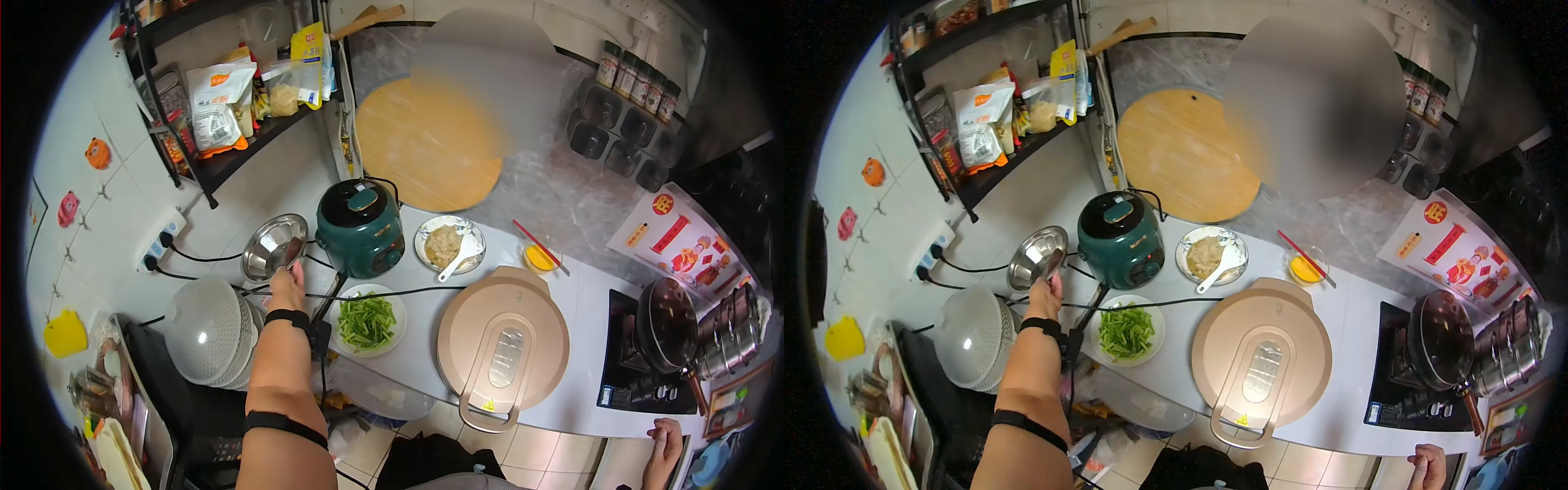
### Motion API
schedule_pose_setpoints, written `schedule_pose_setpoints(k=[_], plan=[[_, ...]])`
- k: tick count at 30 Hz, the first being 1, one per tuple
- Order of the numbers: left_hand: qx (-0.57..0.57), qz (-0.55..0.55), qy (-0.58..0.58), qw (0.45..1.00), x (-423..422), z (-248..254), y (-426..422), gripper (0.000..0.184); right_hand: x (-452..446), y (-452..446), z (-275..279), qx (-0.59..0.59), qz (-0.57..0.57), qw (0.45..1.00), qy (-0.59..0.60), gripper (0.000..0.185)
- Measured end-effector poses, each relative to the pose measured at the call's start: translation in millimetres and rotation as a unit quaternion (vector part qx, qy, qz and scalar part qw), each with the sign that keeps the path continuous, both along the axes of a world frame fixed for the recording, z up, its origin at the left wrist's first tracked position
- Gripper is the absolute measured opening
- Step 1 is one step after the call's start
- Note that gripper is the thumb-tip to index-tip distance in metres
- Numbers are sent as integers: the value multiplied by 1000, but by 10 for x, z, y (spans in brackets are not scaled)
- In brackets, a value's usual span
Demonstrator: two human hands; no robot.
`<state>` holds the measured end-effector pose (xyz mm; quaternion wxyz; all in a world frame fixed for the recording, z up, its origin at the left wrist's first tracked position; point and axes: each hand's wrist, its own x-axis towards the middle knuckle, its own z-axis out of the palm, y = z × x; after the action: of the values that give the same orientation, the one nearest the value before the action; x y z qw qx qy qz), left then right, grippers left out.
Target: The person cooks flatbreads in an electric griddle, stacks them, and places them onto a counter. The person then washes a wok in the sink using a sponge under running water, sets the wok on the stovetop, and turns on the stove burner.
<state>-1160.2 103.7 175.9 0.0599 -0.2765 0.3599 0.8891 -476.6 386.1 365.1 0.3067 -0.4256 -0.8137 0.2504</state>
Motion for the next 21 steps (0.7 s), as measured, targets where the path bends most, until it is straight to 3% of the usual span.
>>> schedule_pose_setpoints(k=[4, 6, 8, 10, 11, 14, 16, 17, 21], plan=[[-47, -15, -38, 998, -76, -125, 19, 21, -98, 59, -137, -18, -8, 1000, 1, 15], [97, 61, -74, 991, -156, -315, -69, 22, -135, 47, -158, -34, -20, 999, 21, 12], [-17, -4, -66, 998, -386, -611, -145, 22, -184, 19, -65, -8, -7, 1000, -25, 13], [32, 16, -67, 997, -279, -539, -137, 22, -189, 20, -65, 1, -15, 1000, -17, 18], [8, -14, -42, 999, -351, -650, -170, 22, -211, 7, -83, -6, -36, 999, 20, 12], [-14, -57, -2, 998, -601, -937, -312, 23, -58, 30, -100, -2, -16, 1000, -2, 14], [-111, -163, 74, 978, -572, -946, -400, 26, 63, 74, -150, -3, -24, 1000, -1, 14], [-105, -180, 76, 975, -532, -917, -414, 26, 107, 98, -172, -7, -29, 999, 11, 14], [-50, -138, 94, 985, -359, -647, -376, 26, 502, 342, -398, -60, -95, 993, 23, 13]])
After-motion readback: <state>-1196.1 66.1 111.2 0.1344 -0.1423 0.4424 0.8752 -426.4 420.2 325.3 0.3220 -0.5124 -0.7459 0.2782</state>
